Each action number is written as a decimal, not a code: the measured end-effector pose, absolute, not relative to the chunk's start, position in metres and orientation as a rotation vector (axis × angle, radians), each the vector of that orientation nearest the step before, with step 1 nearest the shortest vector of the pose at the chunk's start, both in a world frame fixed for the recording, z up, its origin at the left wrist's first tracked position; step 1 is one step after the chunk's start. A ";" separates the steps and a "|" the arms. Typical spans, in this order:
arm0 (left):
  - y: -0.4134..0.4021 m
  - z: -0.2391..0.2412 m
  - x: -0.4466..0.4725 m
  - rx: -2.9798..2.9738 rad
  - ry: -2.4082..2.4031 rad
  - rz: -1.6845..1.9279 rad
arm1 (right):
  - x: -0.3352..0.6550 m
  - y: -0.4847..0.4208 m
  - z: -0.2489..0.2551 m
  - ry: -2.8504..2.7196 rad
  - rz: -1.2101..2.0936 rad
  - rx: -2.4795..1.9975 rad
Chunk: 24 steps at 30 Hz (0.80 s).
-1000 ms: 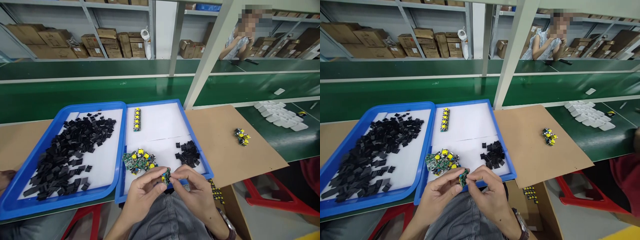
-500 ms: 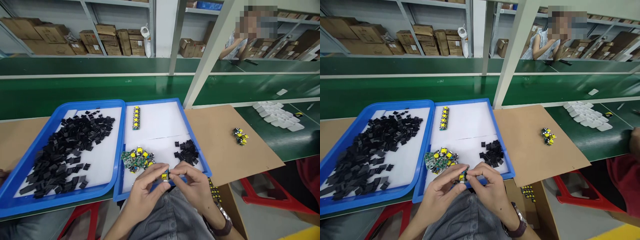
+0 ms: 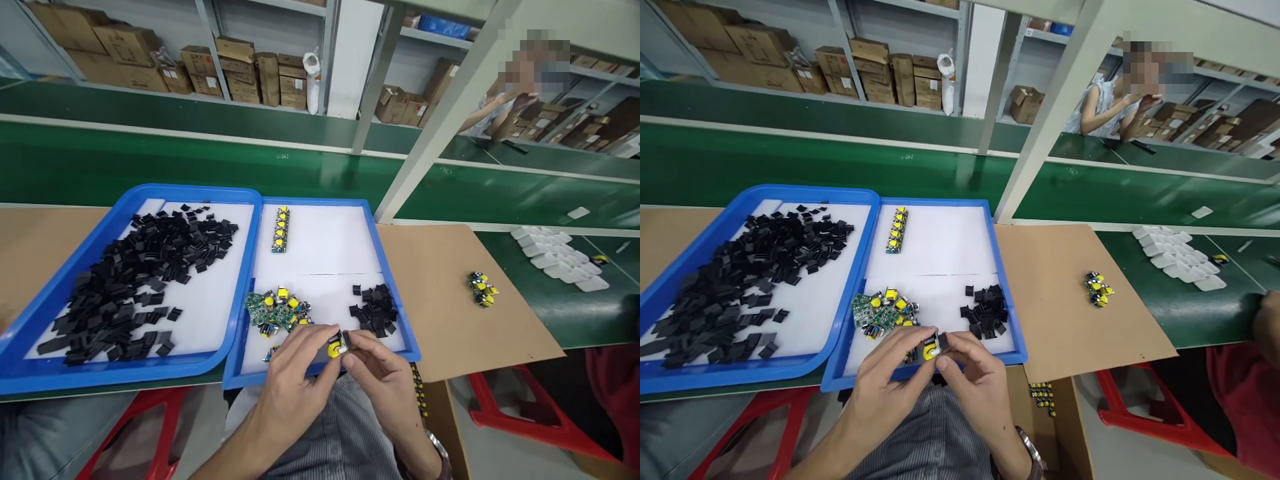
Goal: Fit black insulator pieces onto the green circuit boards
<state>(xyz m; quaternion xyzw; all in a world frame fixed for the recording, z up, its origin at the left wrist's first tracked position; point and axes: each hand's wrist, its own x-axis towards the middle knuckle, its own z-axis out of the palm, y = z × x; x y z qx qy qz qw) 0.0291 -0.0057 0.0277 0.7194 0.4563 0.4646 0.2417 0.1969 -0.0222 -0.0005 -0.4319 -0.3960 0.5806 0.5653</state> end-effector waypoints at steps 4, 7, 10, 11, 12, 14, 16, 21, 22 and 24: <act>-0.008 0.023 0.028 2.005 1.251 1.302 | 0.195 -0.024 -0.004 -1.089 1.293 -1.002; -0.010 0.020 0.027 2.030 1.252 1.304 | 0.194 -0.023 -0.003 -1.191 1.224 -1.016; -0.011 0.019 0.026 2.048 1.233 1.297 | 0.192 -0.021 0.001 -1.327 1.150 -1.030; -0.011 0.019 0.025 2.052 1.229 1.300 | 0.191 -0.021 0.003 -1.371 1.129 -1.026; -0.012 0.019 0.025 2.057 1.226 1.309 | 0.190 -0.021 0.005 -1.408 1.106 -1.018; -0.012 0.018 0.024 2.064 1.221 1.330 | 0.189 -0.020 0.009 -1.464 1.058 -1.000; -0.012 0.018 0.023 2.063 1.222 1.347 | 0.188 -0.019 0.011 -1.495 1.029 -0.986; -0.008 0.019 0.022 2.067 1.274 1.422 | 0.187 -0.013 0.014 -1.401 1.065 -0.999; -0.007 0.020 0.022 2.091 1.265 1.446 | 0.187 -0.012 0.015 -1.387 1.058 -0.994; -0.003 0.019 0.021 2.164 1.223 1.488 | 0.187 -0.010 0.017 -1.402 1.026 -0.963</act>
